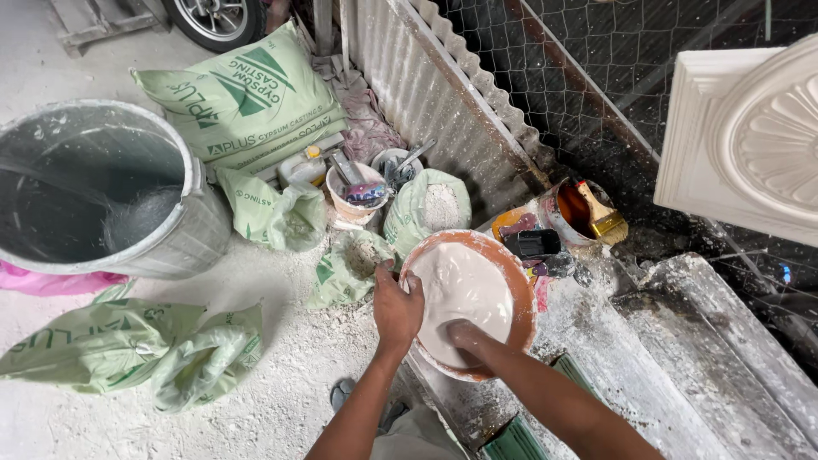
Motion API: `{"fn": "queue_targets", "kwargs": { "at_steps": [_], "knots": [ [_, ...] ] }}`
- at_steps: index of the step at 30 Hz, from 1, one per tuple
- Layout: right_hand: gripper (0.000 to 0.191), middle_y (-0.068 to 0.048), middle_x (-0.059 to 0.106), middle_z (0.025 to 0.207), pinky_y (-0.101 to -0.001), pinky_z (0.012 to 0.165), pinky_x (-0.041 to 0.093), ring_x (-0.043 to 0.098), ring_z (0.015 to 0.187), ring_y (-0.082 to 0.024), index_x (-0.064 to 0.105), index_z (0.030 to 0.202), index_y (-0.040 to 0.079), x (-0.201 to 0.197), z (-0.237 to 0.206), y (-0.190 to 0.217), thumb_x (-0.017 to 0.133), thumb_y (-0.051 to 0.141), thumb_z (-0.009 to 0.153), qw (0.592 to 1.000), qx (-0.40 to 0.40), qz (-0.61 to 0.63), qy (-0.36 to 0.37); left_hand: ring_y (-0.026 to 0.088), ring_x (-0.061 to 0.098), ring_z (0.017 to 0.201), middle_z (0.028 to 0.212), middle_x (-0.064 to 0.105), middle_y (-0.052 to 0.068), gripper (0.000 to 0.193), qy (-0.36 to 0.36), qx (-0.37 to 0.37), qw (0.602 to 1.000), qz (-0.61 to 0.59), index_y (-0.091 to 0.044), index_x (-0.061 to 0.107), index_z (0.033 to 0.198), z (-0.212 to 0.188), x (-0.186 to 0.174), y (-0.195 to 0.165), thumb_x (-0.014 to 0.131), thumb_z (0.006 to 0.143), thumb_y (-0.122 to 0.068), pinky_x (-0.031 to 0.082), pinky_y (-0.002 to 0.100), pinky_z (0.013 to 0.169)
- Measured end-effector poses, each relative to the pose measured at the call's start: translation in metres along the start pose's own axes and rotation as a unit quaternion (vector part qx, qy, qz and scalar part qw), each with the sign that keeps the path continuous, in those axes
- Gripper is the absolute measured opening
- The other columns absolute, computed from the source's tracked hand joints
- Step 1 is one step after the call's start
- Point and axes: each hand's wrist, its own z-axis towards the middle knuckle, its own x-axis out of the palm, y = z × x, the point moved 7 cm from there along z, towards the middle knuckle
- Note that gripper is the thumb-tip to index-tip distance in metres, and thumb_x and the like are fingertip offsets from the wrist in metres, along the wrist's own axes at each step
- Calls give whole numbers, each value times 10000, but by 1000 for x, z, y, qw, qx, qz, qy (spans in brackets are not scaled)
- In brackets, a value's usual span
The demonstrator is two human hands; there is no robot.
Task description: The person scoops gypsum casting plaster powder from a sack into a plastic basin, adds water and mixes it into a slurry by hand, then uses a small scoop to apply the plaster slurry into long green mold channels on the workbench, spreading it along the mold with their hand.
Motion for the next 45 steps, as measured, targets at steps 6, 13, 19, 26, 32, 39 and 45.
{"fn": "queue_targets", "kwargs": {
  "at_steps": [6,13,19,26,32,39,45],
  "knots": [
    [202,-162,717,984,-409,870,576,695,917,-282,733,955,37,-37,-36,-18,631,200,894,1000,-9,3,-25,474,617,1137,1240,608,340,536,0,27,1000,4,100,474,1329,2,3,2,637,879,-143,475,491,996],
    [194,-162,718,972,-409,863,579,697,906,-280,736,944,33,-70,0,-60,637,192,890,994,87,16,-68,468,585,1172,1252,597,327,514,-6,49,999,14,112,493,1307,1,6,6,632,876,-130,439,490,1033],
    [188,-162,719,961,-408,857,582,698,896,-278,738,935,31,-9,23,-30,643,186,887,996,82,15,-20,461,602,1134,1222,607,326,494,-11,56,998,-5,110,500,1305,0,6,6,626,884,-117,454,489,1010],
    [181,-161,719,949,-408,850,585,700,884,-276,740,924,27,0,-25,6,649,178,884,1000,-16,24,12,462,605,1126,1205,607,335,495,2,44,999,-3,113,489,1307,-2,6,8,630,895,-121,452,496,1003],
    [175,-161,720,938,-408,843,588,702,874,-274,742,915,24,-55,-51,-13,654,172,881,999,-1,12,-30,473,596,1158,1250,592,353,521,2,53,999,-3,134,470,1329,-2,4,7,630,904,-122,448,496,1023],
    [169,-161,721,925,-408,836,591,704,862,-272,745,904,21,-74,-9,-47,660,164,877,993,99,23,-64,462,625,1114,1219,605,346,523,12,19,1000,0,117,467,1336,-3,3,7,624,903,-131,474,488,990],
    [163,-161,722,915,-408,830,594,706,852,-270,747,895,18,-21,17,-10,666,158,874,994,101,31,-36,456,632,1110,1230,609,337,529,14,4,1000,-8,94,464,1347,-2,5,9,614,899,-142,478,482,990]
  ]
}}
